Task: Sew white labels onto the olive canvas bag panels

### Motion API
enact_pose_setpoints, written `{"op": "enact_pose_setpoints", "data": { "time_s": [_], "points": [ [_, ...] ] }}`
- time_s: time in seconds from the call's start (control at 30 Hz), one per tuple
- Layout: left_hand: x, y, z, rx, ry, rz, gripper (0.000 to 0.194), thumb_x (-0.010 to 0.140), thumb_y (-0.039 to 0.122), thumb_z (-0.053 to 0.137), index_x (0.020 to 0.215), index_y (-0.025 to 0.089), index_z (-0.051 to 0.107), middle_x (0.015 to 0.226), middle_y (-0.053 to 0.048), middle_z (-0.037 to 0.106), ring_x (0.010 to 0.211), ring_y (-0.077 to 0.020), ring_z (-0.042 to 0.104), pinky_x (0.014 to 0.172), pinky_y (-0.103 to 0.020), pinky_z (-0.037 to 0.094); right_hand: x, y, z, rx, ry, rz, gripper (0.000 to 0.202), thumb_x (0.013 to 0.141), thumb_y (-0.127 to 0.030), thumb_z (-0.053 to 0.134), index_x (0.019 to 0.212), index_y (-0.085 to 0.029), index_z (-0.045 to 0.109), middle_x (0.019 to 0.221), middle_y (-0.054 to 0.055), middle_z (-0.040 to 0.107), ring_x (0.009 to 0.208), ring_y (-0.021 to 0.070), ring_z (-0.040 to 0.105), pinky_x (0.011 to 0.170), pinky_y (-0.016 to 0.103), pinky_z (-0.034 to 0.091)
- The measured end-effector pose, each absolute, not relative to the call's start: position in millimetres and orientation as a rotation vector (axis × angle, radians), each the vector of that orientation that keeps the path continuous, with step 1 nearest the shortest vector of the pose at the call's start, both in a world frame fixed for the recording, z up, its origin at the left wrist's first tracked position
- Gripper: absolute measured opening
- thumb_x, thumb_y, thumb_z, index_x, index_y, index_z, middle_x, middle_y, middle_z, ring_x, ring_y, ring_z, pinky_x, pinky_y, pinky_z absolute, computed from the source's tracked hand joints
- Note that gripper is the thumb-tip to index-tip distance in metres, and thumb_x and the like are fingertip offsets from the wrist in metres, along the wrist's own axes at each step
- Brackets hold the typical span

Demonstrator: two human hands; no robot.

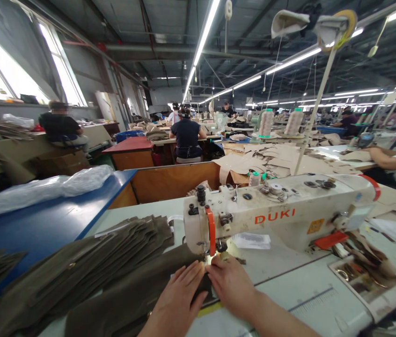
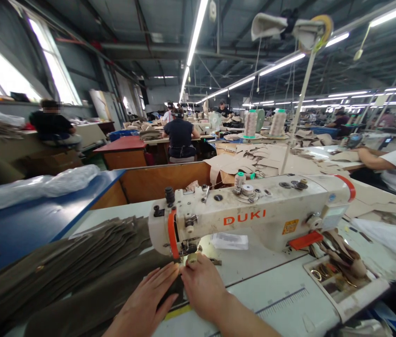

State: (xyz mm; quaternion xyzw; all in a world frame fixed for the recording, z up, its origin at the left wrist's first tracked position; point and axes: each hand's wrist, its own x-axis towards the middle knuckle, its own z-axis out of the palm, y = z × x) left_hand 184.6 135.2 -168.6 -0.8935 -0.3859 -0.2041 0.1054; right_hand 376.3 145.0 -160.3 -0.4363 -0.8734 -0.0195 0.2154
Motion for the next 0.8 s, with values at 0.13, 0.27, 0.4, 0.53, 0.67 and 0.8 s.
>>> {"op": "enact_pose_setpoints", "data": {
  "time_s": [0.13,0.27,0.4,0.53,0.67,0.8],
  "points": [
    [183.5,138.0,-170.9,-2.631,-1.142,-0.579,0.041,0.086,0.029,0.057,0.126,0.02,0.055,0.123,-0.008,0.067,0.111,-0.0222,0.064,0.094,-0.039,0.053,376.2,146.0,-161.7,-1.199,-2.438,-0.09,0.014,0.09,-0.01,0.048,0.089,-0.018,0.06,0.088,0.006,0.063,0.085,0.0215,0.055,0.081,0.034,0.042],
    [183.1,138.1,-172.8,-2.646,-1.148,-0.622,0.042,0.087,0.029,0.057,0.128,0.021,0.054,0.124,-0.008,0.066,0.112,-0.0222,0.063,0.096,-0.04,0.052,376.0,145.7,-161.4,-1.211,-2.435,-0.074,0.011,0.09,-0.012,0.05,0.09,-0.018,0.059,0.089,0.005,0.063,0.085,0.022,0.055,0.08,0.035,0.043],
    [183.6,136.6,-171.8,-2.637,-1.147,-0.594,0.042,0.086,0.028,0.057,0.128,0.02,0.053,0.125,-0.008,0.065,0.113,-0.0224,0.063,0.096,-0.04,0.053,376.0,145.4,-160.6,-1.211,-2.426,-0.076,0.012,0.089,-0.011,0.051,0.091,-0.018,0.06,0.089,0.006,0.063,0.085,0.0224,0.055,0.08,0.034,0.043],
    [184.4,136.5,-169.0,-2.646,-1.175,-0.562,0.042,0.086,0.027,0.058,0.128,0.022,0.054,0.126,-0.007,0.065,0.113,-0.0221,0.062,0.097,-0.039,0.052,375.9,145.4,-161.5,-1.211,-2.405,-0.083,0.013,0.089,-0.011,0.051,0.09,-0.018,0.06,0.089,0.005,0.063,0.085,0.022,0.055,0.081,0.034,0.043],
    [184.5,141.1,-166.3,-2.654,-1.188,-0.54,0.043,0.087,0.026,0.057,0.129,0.022,0.054,0.128,-0.006,0.064,0.116,-0.0217,0.061,0.097,-0.039,0.052,376.3,144.6,-161.3,-1.201,-2.431,-0.084,0.012,0.089,-0.01,0.052,0.086,-0.017,0.06,0.086,0.005,0.063,0.084,0.0211,0.055,0.081,0.033,0.042],
    [184.0,149.5,-164.4,-2.616,-1.188,-0.557,0.038,0.089,0.03,0.055,0.125,0.019,0.057,0.125,-0.007,0.065,0.114,-0.0225,0.062,0.096,-0.04,0.053,377.3,142.9,-159.7,-1.213,-2.439,-0.1,0.011,0.087,-0.01,0.054,0.082,-0.017,0.06,0.084,0.005,0.062,0.082,0.0203,0.054,0.079,0.031,0.042]
  ]
}}
